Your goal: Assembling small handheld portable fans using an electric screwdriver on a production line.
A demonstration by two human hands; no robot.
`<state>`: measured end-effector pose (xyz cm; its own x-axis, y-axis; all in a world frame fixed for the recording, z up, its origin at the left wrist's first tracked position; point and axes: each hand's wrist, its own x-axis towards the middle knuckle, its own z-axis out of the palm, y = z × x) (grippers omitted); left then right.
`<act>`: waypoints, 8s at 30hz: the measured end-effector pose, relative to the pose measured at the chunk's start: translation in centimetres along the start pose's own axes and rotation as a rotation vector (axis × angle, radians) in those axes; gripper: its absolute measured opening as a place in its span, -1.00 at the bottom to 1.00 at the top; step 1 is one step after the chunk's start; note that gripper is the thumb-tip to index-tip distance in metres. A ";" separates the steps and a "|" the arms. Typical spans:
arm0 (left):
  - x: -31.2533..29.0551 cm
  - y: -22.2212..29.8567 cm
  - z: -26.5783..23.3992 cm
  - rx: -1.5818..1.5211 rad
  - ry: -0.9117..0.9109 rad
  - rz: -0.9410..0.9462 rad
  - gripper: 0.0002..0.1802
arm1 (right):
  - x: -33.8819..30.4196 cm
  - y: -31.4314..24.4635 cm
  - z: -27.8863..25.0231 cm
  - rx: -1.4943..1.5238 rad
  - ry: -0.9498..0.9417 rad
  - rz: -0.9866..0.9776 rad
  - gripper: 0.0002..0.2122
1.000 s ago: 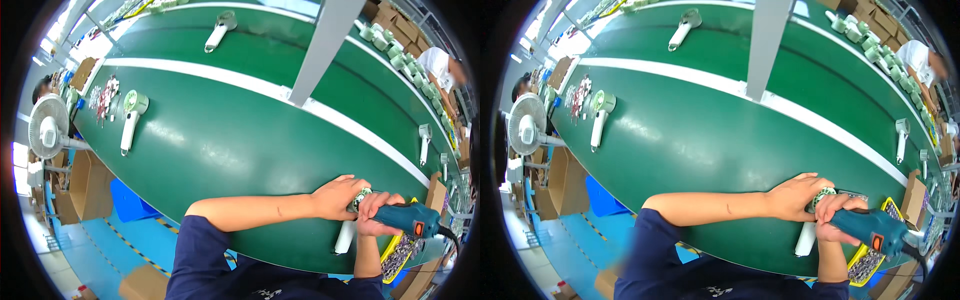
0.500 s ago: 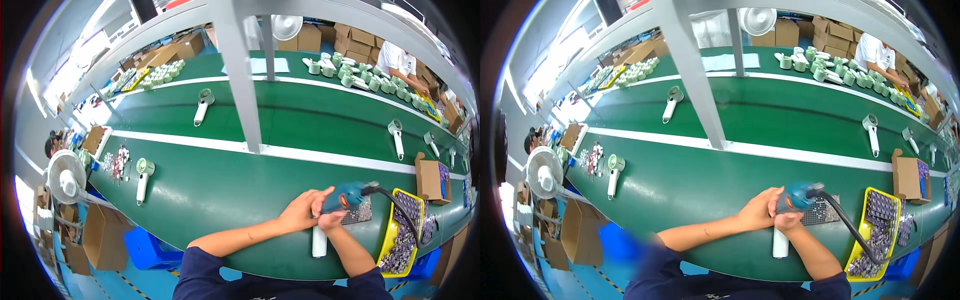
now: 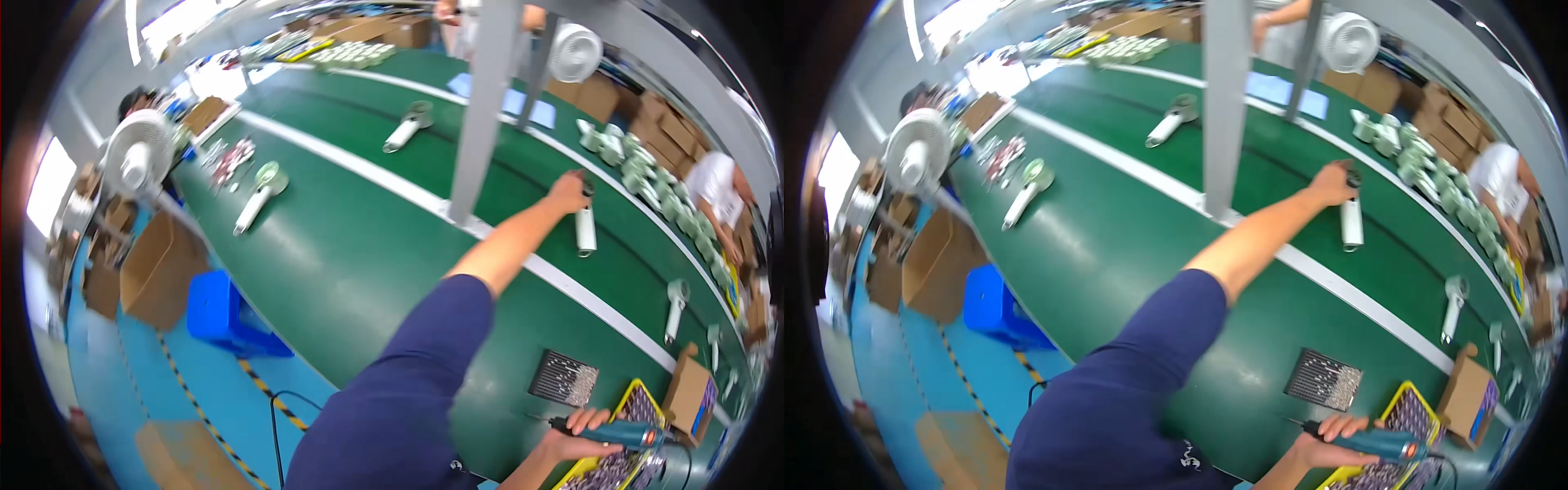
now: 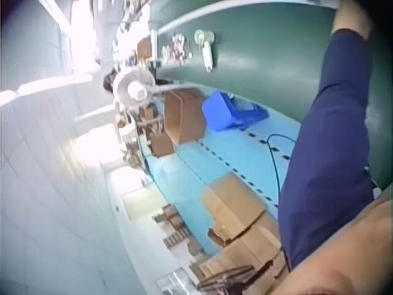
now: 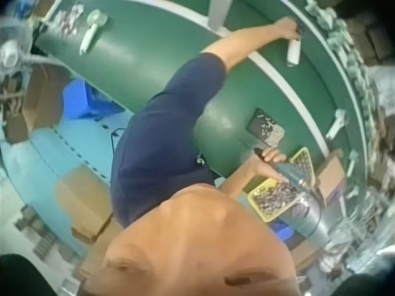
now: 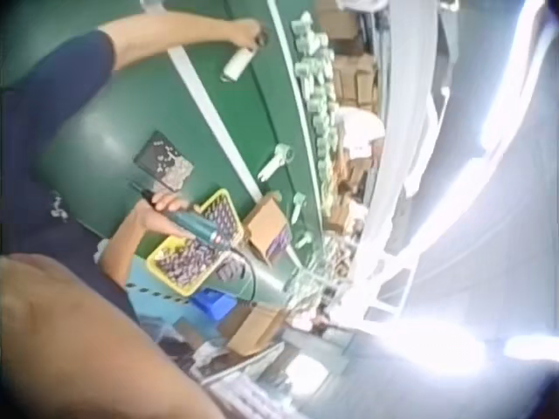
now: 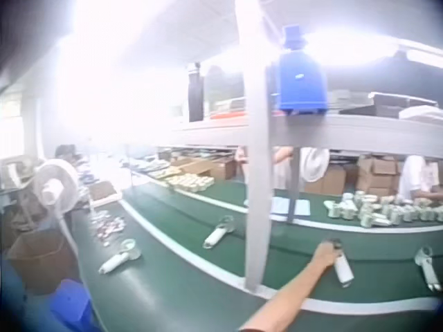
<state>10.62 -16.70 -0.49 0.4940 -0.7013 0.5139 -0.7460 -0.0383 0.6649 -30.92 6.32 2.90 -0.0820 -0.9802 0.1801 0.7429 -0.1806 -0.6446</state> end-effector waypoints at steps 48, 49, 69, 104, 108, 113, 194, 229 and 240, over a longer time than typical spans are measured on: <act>-28.2 17.7 -13.0 0.020 -0.847 0.151 -0.13 | 5.8 3.5 0.6 -0.172 -0.409 -0.037 0.02; -28.4 17.0 -12.7 -0.032 -0.810 0.207 -0.14 | 5.7 3.9 0.4 -0.178 -0.417 -0.053 0.06; -29.1 15.8 -12.1 -0.134 -0.673 0.105 -0.36 | 7.3 4.7 0.6 -0.285 -0.717 -0.011 0.00; -29.6 15.2 -12.0 -0.173 -0.596 0.201 -0.36 | 3.3 2.5 8.2 -0.552 -0.567 -0.064 -0.06; -29.6 15.1 -12.0 -0.174 -0.604 0.195 -0.38 | 3.6 2.9 7.3 -0.421 -0.587 0.006 -0.05; -29.7 15.1 -12.0 -0.174 -0.602 0.203 -0.37 | 4.3 3.3 6.6 -0.322 -0.640 -0.038 -0.09; -29.8 15.1 -11.5 -0.354 -0.604 0.200 -0.31 | 3.4 4.1 5.1 -0.181 -0.740 -0.022 0.01; -30.2 15.9 -11.4 -0.298 -0.666 0.084 -0.33 | 6.9 2.6 2.0 -0.105 -0.488 -0.161 -0.02; -30.1 15.3 -11.0 -0.176 -0.585 0.074 -0.33 | 6.6 4.5 1.3 -0.204 -0.346 -0.061 -0.03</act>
<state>-10.72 11.69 0.19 0.0797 -0.9740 0.2122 -0.6592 0.1081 0.7441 -27.27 -0.81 2.16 0.1320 -0.8885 0.4396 0.5933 -0.2844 -0.7530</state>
